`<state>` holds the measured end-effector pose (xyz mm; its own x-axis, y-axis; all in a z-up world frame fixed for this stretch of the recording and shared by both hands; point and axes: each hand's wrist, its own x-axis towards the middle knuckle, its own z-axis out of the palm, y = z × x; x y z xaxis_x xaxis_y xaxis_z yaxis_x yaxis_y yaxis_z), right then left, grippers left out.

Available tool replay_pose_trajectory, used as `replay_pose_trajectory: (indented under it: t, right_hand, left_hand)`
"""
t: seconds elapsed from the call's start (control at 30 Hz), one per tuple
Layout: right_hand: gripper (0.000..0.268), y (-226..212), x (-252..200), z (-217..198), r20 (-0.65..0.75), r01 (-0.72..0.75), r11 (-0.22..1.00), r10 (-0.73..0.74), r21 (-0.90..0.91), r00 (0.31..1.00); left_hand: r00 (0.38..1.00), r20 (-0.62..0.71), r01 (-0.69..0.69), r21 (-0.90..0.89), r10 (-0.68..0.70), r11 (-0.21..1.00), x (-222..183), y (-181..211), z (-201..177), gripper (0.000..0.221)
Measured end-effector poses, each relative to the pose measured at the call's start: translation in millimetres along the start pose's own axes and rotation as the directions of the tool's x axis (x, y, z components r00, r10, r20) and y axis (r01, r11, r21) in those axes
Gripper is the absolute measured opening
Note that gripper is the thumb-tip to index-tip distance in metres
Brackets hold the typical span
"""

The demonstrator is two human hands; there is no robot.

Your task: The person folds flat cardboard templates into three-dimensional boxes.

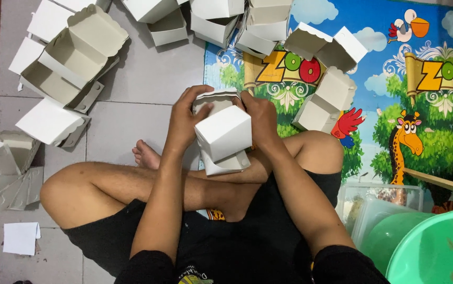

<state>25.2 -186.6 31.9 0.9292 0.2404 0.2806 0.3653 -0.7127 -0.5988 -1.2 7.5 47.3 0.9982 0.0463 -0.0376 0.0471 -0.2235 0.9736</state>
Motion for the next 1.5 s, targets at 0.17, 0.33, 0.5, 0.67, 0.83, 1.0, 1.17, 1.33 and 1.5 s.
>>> replay_pose_trajectory:
  t: [0.17, 0.33, 0.5, 0.67, 0.83, 1.0, 1.17, 1.33, 1.5]
  right_hand:
    - [0.034, -7, 0, 6, -0.027, 0.008, 0.996, -0.006, 0.093, 1.000]
    - [0.028, -10, 6, 2, 0.045, 0.022, 0.969, -0.034, 0.245, 0.998]
    - [0.015, 10, -1, 12, 0.073, -0.045, 0.998, 0.043, 0.034, 0.996]
    - [0.013, 13, -1, 18, 0.022, -0.028, 0.999, 0.029, -0.046, 0.999]
    - [0.037, 4, 7, 5, 0.009, -0.027, 0.962, 0.025, 0.270, 1.000]
    - [0.118, -9, 18, -19, 0.556, -0.324, 0.835, 0.027, 0.445, 0.831]
    - [0.076, 11, 7, 0, 0.700, -0.452, 0.817, 0.085, 0.358, 0.709]
    - [0.055, 34, 2, 29, 0.532, -0.514, 0.745, 0.254, 0.425, 0.808]
    - [0.052, 21, 1, 30, 0.224, -0.250, 0.877, 0.168, 0.411, 0.960]
  left_hand:
    - [0.994, -0.107, 0.003, 0.007, -0.002, 1.000, 2, -13, -3, 0.032]
    - [0.986, -0.145, -0.075, 0.053, 0.082, 0.996, 1, -8, -1, 0.030]
    - [0.983, -0.087, -0.149, 0.136, 0.161, 0.979, -1, -5, 2, 0.031]
    - [0.991, -0.070, -0.105, 0.101, 0.112, 0.989, -1, 2, 1, 0.026]
    - [0.961, -0.206, -0.161, 0.130, 0.185, 0.978, 0, -4, 2, 0.027]
    - [0.847, -0.464, -0.232, 0.113, 0.258, 0.966, 3, -6, -5, 0.026]
    - [0.861, -0.439, -0.249, 0.076, 0.256, 0.966, 4, -11, 0, 0.027]
    - [0.911, -0.352, -0.233, -0.018, 0.212, 0.972, 5, -16, 2, 0.024]
    - [0.955, -0.275, -0.154, -0.135, 0.112, 0.979, 3, -12, -3, 0.026]
